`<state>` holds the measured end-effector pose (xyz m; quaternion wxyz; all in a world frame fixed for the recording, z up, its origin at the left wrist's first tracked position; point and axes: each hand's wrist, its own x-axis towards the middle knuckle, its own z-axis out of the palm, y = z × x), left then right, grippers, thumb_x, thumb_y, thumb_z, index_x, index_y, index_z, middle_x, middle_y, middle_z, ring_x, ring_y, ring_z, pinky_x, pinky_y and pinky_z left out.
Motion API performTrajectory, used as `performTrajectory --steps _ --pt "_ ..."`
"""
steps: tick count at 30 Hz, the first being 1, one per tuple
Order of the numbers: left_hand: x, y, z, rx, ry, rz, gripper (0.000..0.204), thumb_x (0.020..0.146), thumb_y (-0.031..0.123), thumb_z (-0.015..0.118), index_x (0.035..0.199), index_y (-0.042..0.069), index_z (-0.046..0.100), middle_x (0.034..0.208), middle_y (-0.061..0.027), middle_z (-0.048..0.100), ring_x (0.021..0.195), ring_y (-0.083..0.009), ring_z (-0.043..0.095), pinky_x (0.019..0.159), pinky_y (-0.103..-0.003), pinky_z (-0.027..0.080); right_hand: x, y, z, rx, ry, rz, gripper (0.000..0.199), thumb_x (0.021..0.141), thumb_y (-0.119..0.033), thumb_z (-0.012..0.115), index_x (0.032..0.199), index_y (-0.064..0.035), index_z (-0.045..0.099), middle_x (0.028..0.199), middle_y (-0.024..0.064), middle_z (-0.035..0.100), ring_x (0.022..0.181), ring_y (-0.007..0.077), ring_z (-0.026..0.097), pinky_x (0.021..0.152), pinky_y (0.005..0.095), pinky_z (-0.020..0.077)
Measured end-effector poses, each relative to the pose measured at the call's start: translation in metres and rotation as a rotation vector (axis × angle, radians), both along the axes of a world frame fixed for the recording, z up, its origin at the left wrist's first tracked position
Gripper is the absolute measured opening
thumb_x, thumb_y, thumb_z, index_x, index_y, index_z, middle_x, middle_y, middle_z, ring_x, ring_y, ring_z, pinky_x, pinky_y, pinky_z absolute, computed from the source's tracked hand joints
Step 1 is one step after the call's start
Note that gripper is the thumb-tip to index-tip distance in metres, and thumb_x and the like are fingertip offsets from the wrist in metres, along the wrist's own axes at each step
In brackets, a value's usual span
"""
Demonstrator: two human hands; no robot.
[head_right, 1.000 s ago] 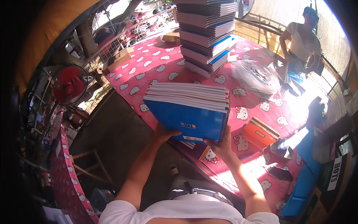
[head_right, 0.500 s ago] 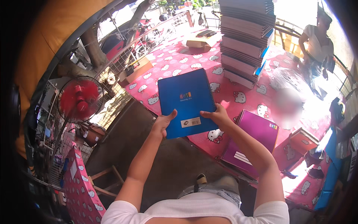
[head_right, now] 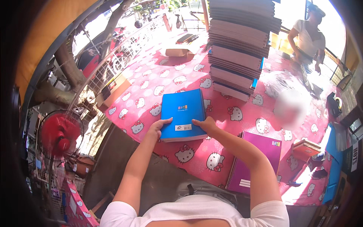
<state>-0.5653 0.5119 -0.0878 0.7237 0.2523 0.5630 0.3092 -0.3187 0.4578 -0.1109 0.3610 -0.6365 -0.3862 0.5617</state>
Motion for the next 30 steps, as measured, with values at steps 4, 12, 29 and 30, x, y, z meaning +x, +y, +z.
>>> performTrajectory --steps 4,12,29,30 --pt "0.017 0.059 0.004 -0.025 -0.016 -0.051 0.056 0.074 0.013 0.079 0.121 -0.005 0.054 0.114 -0.0230 0.061 0.101 -0.0350 0.062 0.088 -0.053 0.050 0.014 0.047 -0.020 0.167 -0.161 -0.137 0.076 0.073 -0.052 0.075 0.112 0.0110 0.058 0.102 0.0231 0.065 0.095 0.0290 0.065 0.082 0.0387 0.0500" --pt "0.024 0.207 0.000 -0.004 0.084 -0.108 0.050 0.072 0.011 0.081 0.115 -0.003 0.057 0.109 -0.0204 0.063 0.097 -0.0346 0.064 0.086 -0.056 0.051 -0.017 0.068 -0.014 0.541 -0.387 -0.482 0.042 0.090 -0.034 0.060 0.112 0.0024 0.060 0.103 0.0200 0.065 0.093 0.0260 0.063 0.079 0.0359 0.0484" --pt "0.123 0.390 -0.022 0.085 0.050 -0.627 0.062 0.073 0.018 0.082 0.126 0.008 0.053 0.115 -0.0144 0.063 0.100 -0.0320 0.062 0.084 -0.056 0.051 -0.118 -0.013 -0.042 0.602 -0.483 -0.612 0.011 0.082 -0.002 0.066 0.092 -0.0026 0.064 0.089 0.0095 0.063 0.077 0.0199 0.061 0.064 0.0297 0.0499" --pt "0.130 0.394 -0.022 0.083 0.061 -0.633 0.061 0.073 0.019 0.082 0.125 0.007 0.054 0.113 -0.0145 0.064 0.099 -0.0318 0.062 0.084 -0.056 0.051 -0.116 -0.014 -0.041 0.592 -0.469 -0.615 0.011 0.082 -0.002 0.066 0.093 -0.0025 0.064 0.089 0.0097 0.063 0.076 0.0197 0.062 0.064 0.0296 0.0501"
